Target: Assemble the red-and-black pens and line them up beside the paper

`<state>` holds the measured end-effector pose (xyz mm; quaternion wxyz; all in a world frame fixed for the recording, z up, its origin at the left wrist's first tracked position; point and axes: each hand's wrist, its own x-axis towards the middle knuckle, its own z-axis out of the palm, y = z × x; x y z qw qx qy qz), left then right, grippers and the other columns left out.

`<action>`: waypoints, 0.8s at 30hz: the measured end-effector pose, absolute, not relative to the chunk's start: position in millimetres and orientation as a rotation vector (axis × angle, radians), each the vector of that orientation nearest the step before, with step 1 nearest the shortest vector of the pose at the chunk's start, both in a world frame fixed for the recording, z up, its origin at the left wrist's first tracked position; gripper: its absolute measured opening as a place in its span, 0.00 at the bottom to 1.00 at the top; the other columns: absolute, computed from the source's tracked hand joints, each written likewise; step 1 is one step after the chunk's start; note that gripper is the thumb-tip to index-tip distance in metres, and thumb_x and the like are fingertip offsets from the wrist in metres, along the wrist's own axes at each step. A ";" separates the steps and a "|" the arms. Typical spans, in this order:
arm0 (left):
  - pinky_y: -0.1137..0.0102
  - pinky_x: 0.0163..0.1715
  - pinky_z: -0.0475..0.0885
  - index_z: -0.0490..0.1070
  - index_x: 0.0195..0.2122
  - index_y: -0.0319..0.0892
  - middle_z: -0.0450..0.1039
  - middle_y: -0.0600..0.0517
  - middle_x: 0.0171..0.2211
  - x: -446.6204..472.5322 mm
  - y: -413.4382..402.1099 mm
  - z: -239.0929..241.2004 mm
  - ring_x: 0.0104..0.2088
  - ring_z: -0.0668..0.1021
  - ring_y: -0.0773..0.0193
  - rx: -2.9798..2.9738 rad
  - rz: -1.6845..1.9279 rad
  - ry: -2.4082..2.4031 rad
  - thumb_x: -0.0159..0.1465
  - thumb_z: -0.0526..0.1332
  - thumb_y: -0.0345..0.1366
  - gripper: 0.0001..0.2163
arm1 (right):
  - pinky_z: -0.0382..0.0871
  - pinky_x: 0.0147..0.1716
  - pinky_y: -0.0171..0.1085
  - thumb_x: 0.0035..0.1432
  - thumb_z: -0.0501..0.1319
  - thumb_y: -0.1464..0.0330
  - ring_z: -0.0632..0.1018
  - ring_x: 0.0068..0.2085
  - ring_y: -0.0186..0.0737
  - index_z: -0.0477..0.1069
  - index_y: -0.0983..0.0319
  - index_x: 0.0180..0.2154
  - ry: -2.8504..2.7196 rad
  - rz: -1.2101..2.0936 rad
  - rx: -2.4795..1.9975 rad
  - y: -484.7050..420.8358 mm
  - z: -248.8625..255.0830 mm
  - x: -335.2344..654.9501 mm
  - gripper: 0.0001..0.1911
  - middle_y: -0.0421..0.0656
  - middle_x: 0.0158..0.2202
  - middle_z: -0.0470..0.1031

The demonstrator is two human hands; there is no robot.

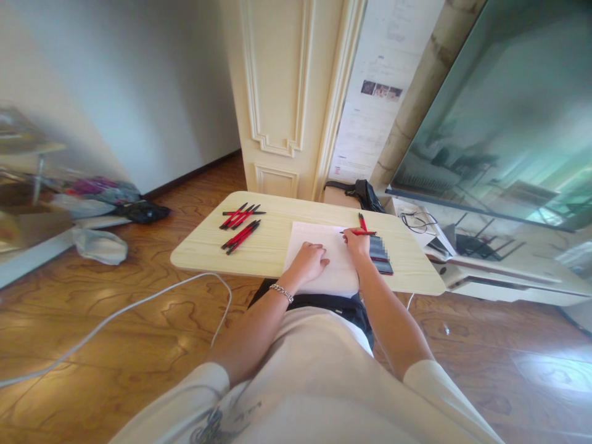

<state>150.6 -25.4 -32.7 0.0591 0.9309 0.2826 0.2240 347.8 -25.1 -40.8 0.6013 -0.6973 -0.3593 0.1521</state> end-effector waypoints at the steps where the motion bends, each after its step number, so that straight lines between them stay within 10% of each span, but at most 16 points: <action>1: 0.63 0.52 0.63 0.76 0.37 0.39 0.76 0.44 0.41 150.6 -26.9 -33.2 0.46 0.75 0.55 2.815 0.690 0.867 0.63 0.58 0.38 0.10 | 0.64 0.23 0.32 0.45 0.59 0.63 0.73 0.24 0.36 0.73 0.62 0.27 -0.846 0.348 -1.589 -26.1 -36.5 343.9 0.10 0.40 0.23 0.75; 24: 0.64 0.50 0.67 0.77 0.36 0.40 0.77 0.43 0.39 120.0 -23.7 -32.1 0.43 0.77 0.56 2.576 0.844 1.024 0.61 0.58 0.30 0.08 | 0.62 0.19 0.30 0.43 0.60 0.68 0.71 0.21 0.32 0.70 0.63 0.21 -1.065 0.761 -1.509 12.0 -24.1 267.2 0.04 0.40 0.20 0.73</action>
